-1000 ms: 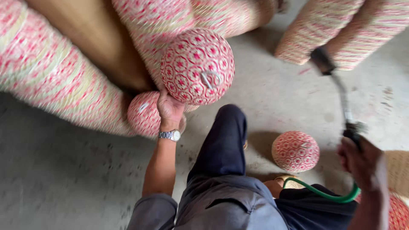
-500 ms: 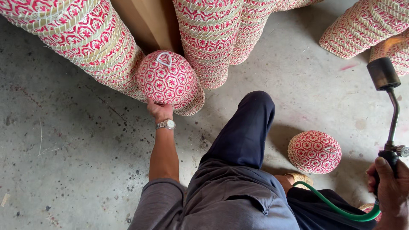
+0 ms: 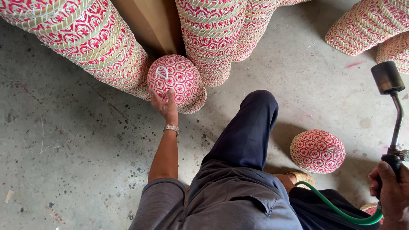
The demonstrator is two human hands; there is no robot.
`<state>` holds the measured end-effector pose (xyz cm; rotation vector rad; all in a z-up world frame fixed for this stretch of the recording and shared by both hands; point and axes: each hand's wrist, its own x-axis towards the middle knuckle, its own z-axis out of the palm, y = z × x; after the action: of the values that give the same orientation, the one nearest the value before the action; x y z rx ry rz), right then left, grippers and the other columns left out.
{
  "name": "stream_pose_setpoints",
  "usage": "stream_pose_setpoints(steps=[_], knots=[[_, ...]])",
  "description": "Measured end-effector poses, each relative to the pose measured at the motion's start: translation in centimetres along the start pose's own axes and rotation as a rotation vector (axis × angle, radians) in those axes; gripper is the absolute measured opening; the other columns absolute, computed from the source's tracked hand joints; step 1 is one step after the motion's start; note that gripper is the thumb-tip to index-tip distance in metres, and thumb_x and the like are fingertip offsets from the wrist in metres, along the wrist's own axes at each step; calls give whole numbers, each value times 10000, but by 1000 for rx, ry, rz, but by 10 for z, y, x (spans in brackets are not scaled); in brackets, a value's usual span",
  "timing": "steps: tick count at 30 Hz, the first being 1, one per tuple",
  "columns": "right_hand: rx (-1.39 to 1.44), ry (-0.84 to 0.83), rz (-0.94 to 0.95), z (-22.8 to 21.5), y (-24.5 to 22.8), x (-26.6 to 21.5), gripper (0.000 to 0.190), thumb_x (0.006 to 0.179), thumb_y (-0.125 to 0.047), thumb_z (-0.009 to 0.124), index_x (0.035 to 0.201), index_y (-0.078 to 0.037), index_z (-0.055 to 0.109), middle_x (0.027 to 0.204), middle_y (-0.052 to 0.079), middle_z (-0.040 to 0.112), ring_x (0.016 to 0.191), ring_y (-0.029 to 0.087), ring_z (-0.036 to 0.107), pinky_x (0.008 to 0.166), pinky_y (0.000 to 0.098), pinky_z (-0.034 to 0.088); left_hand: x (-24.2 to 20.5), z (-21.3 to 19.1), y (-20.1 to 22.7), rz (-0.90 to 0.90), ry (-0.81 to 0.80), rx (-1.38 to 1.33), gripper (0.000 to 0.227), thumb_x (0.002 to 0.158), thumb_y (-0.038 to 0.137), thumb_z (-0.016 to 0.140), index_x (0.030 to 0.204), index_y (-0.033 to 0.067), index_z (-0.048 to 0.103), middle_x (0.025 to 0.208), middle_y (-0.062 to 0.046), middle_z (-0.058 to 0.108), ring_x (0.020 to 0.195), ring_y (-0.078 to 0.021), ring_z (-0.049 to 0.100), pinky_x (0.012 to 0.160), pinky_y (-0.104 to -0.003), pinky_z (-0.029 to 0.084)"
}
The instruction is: The person uses a blowtorch to apply heat to the interior and exterior surfaces of woven baskets. They rotate the baskets to cover different areas and place finished items aside.
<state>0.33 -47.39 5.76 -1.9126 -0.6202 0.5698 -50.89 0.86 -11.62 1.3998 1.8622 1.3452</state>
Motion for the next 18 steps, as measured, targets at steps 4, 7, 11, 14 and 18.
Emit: stream_pose_setpoints(steps=[4,7,11,14,18], knots=[[0,30,28,14,-18,-5,437,1193,-301,602,881,0,546,659,64,519,507,111,452,500,291,367,-4,6,-25,58,-52,187,1022,900,499,793,1656,115,223,1620,-288,278,1494,-431,265,1169,-553,336],[-37,92,81,25,-45,-22,360,1149,-283,599,908,-17,566,712,41,562,587,101,484,492,283,384,6,7,-43,215,30,201,1010,920,408,844,1665,99,236,1566,-275,347,1439,-449,334,1198,-556,333],[-47,168,151,25,-74,-39,278,1098,-282,609,936,-56,595,744,15,569,568,90,497,495,273,397,2,-13,-4,245,46,109,1014,928,387,844,1624,28,199,1514,-314,301,1307,-440,423,1130,-531,405],[32,239,169,17,-75,-49,274,1067,-277,631,911,-56,590,733,9,576,576,77,515,488,267,412,-28,-19,61,453,-43,187,903,1004,215,785,1665,-28,220,1605,-297,313,1485,-471,344,1243,-568,299],[164,281,133,2,-64,-45,253,1048,-279,652,932,-62,591,728,1,572,556,73,502,476,253,403,-96,9,161,809,-321,25,686,1098,140,674,1643,-18,288,1632,-285,393,1503,-474,399,1280,-541,318]])
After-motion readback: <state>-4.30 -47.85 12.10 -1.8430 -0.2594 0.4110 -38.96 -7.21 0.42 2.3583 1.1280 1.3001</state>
